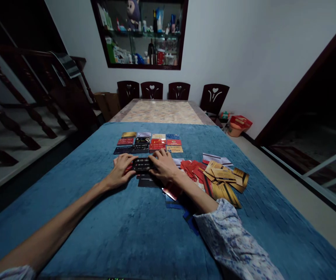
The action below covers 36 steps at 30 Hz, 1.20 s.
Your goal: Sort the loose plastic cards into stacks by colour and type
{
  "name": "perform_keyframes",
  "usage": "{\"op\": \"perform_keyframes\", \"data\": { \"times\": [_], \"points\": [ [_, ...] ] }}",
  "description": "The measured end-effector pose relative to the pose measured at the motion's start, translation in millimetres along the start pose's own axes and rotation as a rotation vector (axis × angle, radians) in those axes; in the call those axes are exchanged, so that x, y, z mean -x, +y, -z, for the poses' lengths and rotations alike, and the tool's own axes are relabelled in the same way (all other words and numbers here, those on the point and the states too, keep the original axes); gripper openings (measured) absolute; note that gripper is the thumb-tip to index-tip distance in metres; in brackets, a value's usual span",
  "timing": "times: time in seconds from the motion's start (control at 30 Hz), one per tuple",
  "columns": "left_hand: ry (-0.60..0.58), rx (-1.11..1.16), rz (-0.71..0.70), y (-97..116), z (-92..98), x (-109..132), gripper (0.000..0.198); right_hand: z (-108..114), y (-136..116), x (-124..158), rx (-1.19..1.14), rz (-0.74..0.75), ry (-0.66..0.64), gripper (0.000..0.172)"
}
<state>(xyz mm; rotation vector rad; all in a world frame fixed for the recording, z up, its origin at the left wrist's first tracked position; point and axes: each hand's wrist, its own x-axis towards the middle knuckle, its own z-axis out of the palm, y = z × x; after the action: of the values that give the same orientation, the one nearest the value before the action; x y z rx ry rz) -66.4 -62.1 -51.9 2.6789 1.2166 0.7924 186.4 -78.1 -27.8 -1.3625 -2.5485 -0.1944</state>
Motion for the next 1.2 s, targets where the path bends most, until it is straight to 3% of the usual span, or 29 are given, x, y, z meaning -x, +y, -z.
{"op": "perform_keyframes", "data": {
  "times": [0.37, 0.7, 1.2],
  "points": [
    [-0.039, -0.041, 0.028, 0.6, 8.7, -11.7, 0.053, 18.3, 3.0, -8.2, 0.031, -0.002, -0.085, 0.059],
    [-0.072, -0.064, 0.049, -12.8, 20.9, -32.4, 0.050, 37.1, 1.9, -32.4, 0.047, -0.043, -0.157, 0.053],
    [-0.083, -0.140, 0.194, -46.4, 23.5, -74.8, 0.054, 32.2, 15.9, -82.5, 0.048, -0.143, -0.177, 0.057]
  ]
}}
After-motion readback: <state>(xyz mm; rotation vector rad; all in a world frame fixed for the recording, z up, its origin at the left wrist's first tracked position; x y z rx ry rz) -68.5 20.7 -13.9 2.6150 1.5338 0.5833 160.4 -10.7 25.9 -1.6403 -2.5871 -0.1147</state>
